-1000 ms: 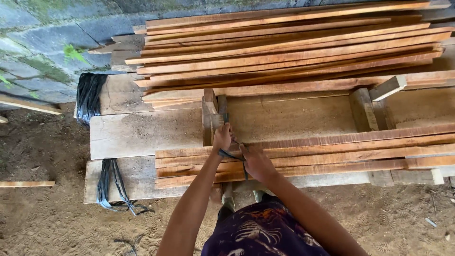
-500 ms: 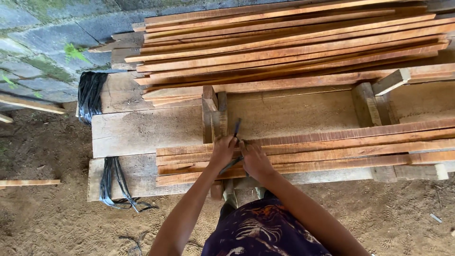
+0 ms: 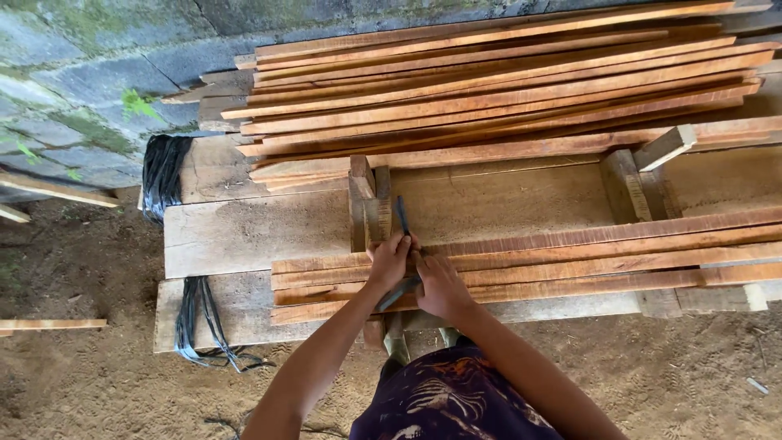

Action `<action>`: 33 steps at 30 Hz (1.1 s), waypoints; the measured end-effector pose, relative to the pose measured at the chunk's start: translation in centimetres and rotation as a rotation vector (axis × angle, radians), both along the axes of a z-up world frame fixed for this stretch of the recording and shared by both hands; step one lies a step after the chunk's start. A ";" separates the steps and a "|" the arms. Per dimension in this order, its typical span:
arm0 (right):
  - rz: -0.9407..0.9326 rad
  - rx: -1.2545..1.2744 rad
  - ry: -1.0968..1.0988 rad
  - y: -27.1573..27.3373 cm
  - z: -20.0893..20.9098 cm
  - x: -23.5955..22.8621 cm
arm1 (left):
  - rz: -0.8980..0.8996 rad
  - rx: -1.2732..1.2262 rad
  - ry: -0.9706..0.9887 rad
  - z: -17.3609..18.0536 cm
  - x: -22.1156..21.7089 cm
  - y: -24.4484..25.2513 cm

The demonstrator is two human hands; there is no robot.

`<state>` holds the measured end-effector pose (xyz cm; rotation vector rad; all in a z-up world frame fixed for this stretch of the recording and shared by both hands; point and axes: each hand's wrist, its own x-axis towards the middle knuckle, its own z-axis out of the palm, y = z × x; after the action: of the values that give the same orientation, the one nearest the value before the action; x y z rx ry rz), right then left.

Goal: Organizing thin wood strips into a pile and securing them with a rubber strap.

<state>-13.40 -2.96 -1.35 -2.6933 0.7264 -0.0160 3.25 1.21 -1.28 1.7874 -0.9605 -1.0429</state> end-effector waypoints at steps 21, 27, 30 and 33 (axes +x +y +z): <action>-0.380 0.732 -0.492 -4.6 11.6 3.7 | -0.105 0.028 -0.017 0.7 1.7 0.0; -0.285 0.721 -0.579 -6.2 10.8 7.4 | -0.090 -0.044 -0.128 0.5 0.9 -0.1; -0.310 0.624 -0.484 -6.6 9.0 6.8 | -0.032 -0.091 -0.184 -0.4 0.6 -0.2; -0.401 0.610 -0.339 -5.6 7.5 4.9 | -0.016 -0.120 -0.248 -1.2 0.7 -0.3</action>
<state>-8.49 -8.56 6.12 -1.8784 0.9601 -0.2928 3.94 0.86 -2.44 1.8394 -1.1634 -0.7671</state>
